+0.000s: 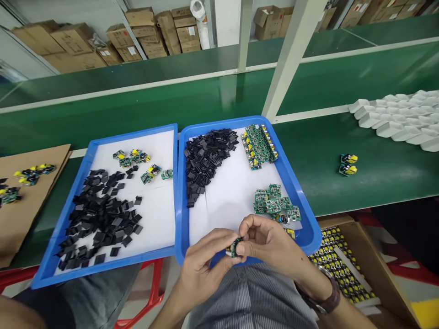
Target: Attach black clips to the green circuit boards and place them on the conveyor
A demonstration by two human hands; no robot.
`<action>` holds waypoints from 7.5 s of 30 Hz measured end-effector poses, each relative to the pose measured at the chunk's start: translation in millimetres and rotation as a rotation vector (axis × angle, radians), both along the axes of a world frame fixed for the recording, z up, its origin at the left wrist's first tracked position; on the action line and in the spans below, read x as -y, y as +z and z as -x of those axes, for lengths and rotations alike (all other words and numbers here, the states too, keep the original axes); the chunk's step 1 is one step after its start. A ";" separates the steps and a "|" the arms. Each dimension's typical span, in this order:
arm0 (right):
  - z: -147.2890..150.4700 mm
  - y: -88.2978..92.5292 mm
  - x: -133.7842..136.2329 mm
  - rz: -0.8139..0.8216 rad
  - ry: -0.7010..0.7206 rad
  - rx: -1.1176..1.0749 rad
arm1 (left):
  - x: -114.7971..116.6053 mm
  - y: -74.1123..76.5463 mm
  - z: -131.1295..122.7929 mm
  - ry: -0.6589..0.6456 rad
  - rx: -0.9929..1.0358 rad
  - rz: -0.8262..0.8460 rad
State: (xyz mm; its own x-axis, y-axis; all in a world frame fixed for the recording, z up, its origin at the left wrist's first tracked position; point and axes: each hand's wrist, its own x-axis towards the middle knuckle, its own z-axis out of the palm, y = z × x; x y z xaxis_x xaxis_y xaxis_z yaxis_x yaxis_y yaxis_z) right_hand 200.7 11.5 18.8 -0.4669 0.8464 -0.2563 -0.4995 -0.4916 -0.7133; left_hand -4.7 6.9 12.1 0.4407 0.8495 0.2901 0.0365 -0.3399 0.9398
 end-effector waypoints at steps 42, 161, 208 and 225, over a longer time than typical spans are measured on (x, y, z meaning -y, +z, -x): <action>-192.1 -22.4 -121.4 -1.239 -0.584 1.694 | -52.5 -9.5 -84.7 0.072 -0.971 -0.399; -9.6 -4.8 1.7 -0.452 -0.229 0.616 | 2.6 -2.7 -10.5 0.114 -0.127 0.160; -22.9 6.7 7.6 -0.164 -0.129 0.217 | 1.1 4.8 -18.5 0.134 -0.211 -0.144; 5.3 5.4 16.0 -0.232 -0.332 0.380 | 3.2 -1.2 -20.6 0.197 -0.094 -0.187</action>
State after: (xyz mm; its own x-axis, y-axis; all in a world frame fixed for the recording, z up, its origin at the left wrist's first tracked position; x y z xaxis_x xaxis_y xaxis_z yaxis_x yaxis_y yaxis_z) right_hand 195.4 -4.5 24.1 -0.0759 0.9867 -0.1436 -0.2869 -0.1595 -0.9446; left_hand 15.8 3.8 10.9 0.3049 0.8569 0.4157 0.2032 -0.4849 0.8506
